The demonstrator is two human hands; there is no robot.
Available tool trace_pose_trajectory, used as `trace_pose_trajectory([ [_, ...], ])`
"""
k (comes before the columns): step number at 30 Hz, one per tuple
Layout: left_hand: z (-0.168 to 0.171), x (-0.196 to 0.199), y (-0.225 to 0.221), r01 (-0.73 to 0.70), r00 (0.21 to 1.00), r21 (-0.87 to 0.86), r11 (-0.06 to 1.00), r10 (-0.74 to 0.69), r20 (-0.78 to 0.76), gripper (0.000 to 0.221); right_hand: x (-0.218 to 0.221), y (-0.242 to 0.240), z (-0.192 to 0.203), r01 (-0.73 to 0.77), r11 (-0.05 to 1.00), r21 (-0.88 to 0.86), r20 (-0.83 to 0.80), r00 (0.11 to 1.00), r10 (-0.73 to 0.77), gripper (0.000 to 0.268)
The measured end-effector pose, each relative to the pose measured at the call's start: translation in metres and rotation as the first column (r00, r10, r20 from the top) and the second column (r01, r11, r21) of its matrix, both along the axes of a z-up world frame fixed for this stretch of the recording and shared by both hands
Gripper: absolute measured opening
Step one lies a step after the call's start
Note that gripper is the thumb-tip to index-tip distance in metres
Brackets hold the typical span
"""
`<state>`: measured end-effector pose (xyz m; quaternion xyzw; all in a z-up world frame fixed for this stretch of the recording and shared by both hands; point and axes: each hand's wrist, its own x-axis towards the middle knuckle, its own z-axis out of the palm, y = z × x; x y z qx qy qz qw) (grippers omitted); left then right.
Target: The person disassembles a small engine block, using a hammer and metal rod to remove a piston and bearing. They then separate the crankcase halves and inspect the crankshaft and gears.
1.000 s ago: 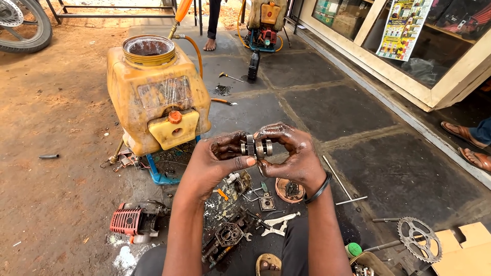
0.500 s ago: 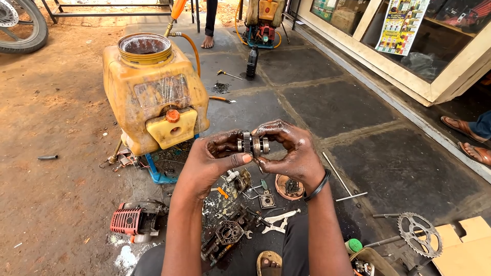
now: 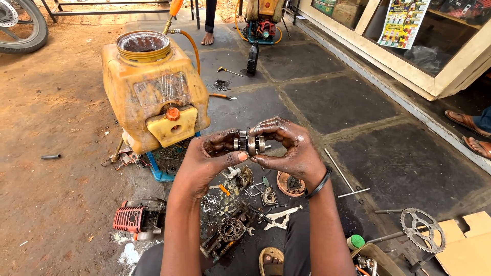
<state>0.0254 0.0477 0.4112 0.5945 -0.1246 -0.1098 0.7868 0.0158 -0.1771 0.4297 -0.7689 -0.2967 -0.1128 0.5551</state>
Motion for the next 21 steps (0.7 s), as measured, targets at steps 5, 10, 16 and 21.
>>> trace_pose_trajectory([
  [5, -0.0018, 0.0015, 0.0008, 0.008, 1.000, -0.019, 1.000, -0.008, -0.004, 0.053, 0.0007, 0.0017, 0.0013, 0.068, 0.996, -0.063, 0.042, 0.997, -0.065, 0.051],
  [10, -0.0045, 0.0022, 0.0009, -0.006, 1.000, 0.001, 1.000, 0.006, -0.001, 0.053, 0.0030, 0.0021, -0.0027, 0.054, 0.996, -0.077, 0.110, 0.993, -0.045, 0.048],
  [16, -0.0067, 0.0032, 0.0018, 0.005, 1.000, -0.027, 1.000, -0.004, 0.023, 0.054, 0.0018, 0.0043, -0.0015, 0.111, 0.990, -0.091, 0.041, 0.993, -0.107, 0.046],
  [21, -0.0102, 0.0052, 0.0015, 0.007, 1.000, -0.016, 1.000, -0.007, 0.013, 0.053, -0.0014, 0.0061, 0.0013, 0.152, 0.984, -0.091, -0.107, 0.981, -0.161, 0.046],
])
